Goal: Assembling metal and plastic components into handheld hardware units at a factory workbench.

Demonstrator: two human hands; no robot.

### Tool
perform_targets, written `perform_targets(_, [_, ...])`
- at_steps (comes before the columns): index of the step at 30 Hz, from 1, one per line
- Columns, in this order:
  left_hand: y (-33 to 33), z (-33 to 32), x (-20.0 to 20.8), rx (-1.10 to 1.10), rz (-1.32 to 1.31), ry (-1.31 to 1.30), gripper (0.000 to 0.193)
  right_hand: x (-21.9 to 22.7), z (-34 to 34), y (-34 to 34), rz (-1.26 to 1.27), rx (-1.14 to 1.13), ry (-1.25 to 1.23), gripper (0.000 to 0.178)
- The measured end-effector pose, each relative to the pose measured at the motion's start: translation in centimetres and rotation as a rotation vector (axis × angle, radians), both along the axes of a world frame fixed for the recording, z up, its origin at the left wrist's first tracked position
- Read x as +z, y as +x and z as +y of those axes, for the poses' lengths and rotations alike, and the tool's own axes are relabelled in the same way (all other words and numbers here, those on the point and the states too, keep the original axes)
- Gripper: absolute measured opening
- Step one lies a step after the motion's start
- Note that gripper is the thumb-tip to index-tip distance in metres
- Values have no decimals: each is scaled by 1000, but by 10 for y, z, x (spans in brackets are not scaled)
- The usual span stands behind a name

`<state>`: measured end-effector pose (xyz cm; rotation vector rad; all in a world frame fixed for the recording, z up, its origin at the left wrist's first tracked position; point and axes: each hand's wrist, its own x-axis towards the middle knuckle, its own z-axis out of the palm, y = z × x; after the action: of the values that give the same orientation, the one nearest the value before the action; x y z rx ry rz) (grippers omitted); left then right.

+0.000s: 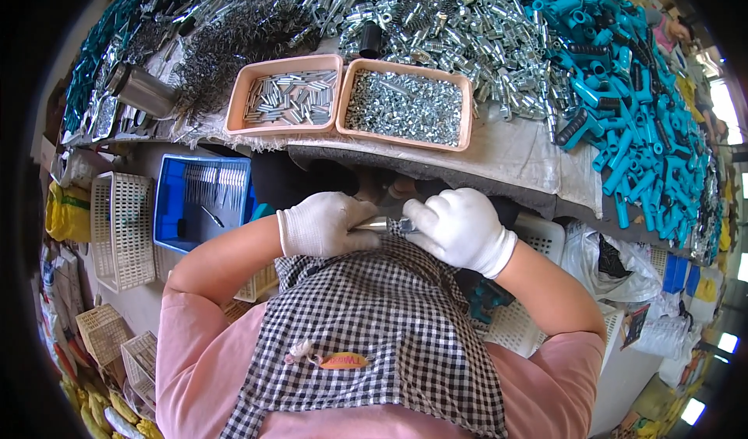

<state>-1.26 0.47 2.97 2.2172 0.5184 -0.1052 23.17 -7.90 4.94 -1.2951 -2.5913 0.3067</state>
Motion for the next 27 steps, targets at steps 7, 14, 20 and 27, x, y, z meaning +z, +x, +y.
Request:
perform_targets(7, [5, 3, -2, -72, 24, -176, 40, -2, 2, -12, -39, 145, 116, 35])
perform_targets(14, [6, -11, 11, -126, 134, 253, 40, -21, -4, -19, 54, 26, -147, 33])
perform_targets(20, [5, -18, 1, -82, 122, 531, 29, -12, 6, -27, 137, -234, -548, 35])
perform_targets(27, [14, -15, 7, -71, 207, 495, 29, -14, 8, -24, 65, -161, -450, 28])
